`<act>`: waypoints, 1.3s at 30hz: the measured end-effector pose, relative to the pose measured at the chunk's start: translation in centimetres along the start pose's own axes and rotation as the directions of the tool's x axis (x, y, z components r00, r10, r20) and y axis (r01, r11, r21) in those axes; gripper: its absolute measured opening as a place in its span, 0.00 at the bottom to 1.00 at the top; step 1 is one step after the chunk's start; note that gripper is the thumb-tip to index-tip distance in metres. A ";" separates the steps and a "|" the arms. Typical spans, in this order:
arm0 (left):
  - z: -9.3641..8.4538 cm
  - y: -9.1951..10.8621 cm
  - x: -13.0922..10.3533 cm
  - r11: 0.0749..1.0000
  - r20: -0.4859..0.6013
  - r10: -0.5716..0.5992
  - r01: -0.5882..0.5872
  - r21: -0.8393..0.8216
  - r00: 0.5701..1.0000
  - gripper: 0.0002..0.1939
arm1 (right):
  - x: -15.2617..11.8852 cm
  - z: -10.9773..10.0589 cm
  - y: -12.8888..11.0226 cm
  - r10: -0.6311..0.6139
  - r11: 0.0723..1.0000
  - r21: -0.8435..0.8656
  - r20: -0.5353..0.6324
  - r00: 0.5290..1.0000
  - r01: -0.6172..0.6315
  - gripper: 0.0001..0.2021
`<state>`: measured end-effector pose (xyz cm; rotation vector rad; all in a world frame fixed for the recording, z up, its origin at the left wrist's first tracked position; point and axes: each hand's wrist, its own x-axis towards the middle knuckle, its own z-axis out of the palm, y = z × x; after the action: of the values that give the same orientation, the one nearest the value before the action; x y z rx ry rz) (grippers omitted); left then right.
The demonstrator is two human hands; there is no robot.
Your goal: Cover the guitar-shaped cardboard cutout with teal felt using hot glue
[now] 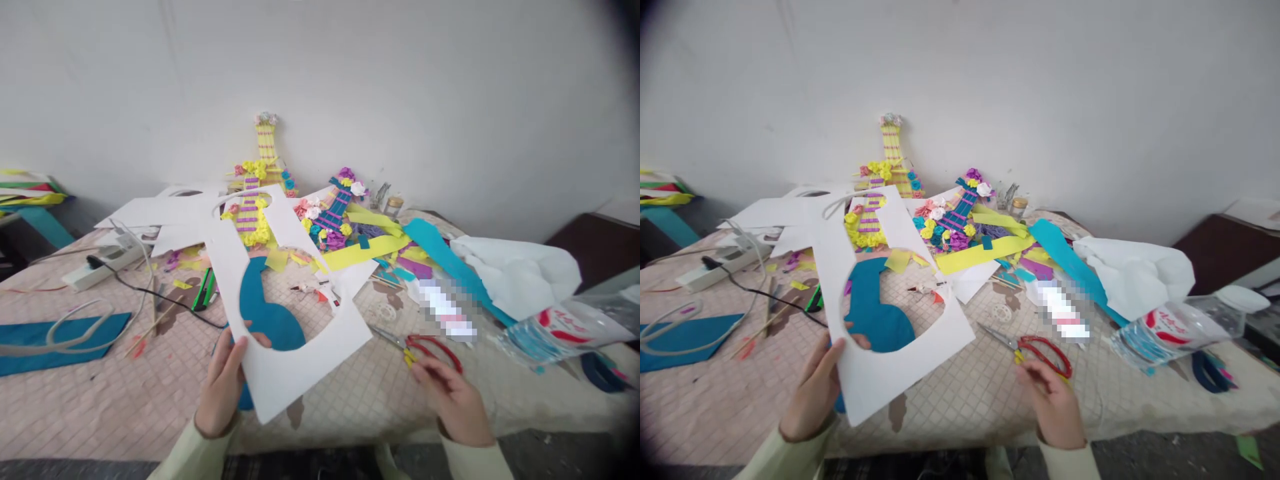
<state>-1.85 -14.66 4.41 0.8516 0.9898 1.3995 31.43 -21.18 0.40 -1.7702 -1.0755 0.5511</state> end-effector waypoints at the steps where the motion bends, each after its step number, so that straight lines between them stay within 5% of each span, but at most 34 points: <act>1: -0.3 0.2 0.1 1.000 -0.033 0.006 -0.007 -0.001 0.999 0.18 | 0.5 -1.0 0.8 0.027 0.998 -0.047 -0.051 0.998 -0.030 0.18; 5: -1.1 0.5 0.2 1.000 -0.119 0.016 -0.014 0.018 0.993 0.18 | 1.6 -2.6 2.7 0.005 0.976 -0.218 -0.098 0.995 -0.026 0.21; 10: -2.0 0.2 -0.1 1.000 -0.155 -0.020 0.023 0.018 0.988 0.23 | 1.6 -1.3 1.7 -0.105 0.969 -0.232 -0.081 0.991 0.084 0.18; 14: -2.9 -0.1 -0.8 0.997 -0.179 -0.065 0.074 0.039 0.982 0.22 | 1.2 0.5 -0.2 -0.141 0.990 -0.020 -0.042 0.989 0.140 0.15; 17: -3.8 -0.3 -1.2 0.994 -0.167 -0.084 0.094 0.054 0.982 0.23 | 1.0 1.8 -1.6 -0.081 0.975 0.209 0.038 0.996 0.071 0.13; 23: -4.7 0.2 -1.1 0.989 -0.179 -0.090 0.109 0.103 0.980 0.25 | 0.1 4.1 -7.1 -0.004 0.648 0.729 0.291 0.957 -0.219 0.09; 32: -7.1 0.7 -1.1 0.927 -0.267 -0.065 0.158 0.340 0.961 0.28 | -2.2 5.6 -14.4 -0.134 0.508 0.746 0.562 0.816 -0.430 0.06; 36: -9.0 0.7 -0.8 0.856 -0.280 0.026 0.123 0.502 0.960 0.32 | -2.4 6.2 -14.5 -0.163 0.518 0.758 0.543 0.824 -0.397 0.06; 39: -10.0 1.4 -0.7 0.721 -0.329 0.172 0.109 0.685 0.929 0.32 | -3.0 7.1 -13.8 -0.173 0.607 0.743 0.471 0.865 -0.283 0.06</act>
<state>-11.59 -16.16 1.98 1.1704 1.8849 1.2324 18.72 -18.08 9.36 -0.8469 -0.8740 1.3633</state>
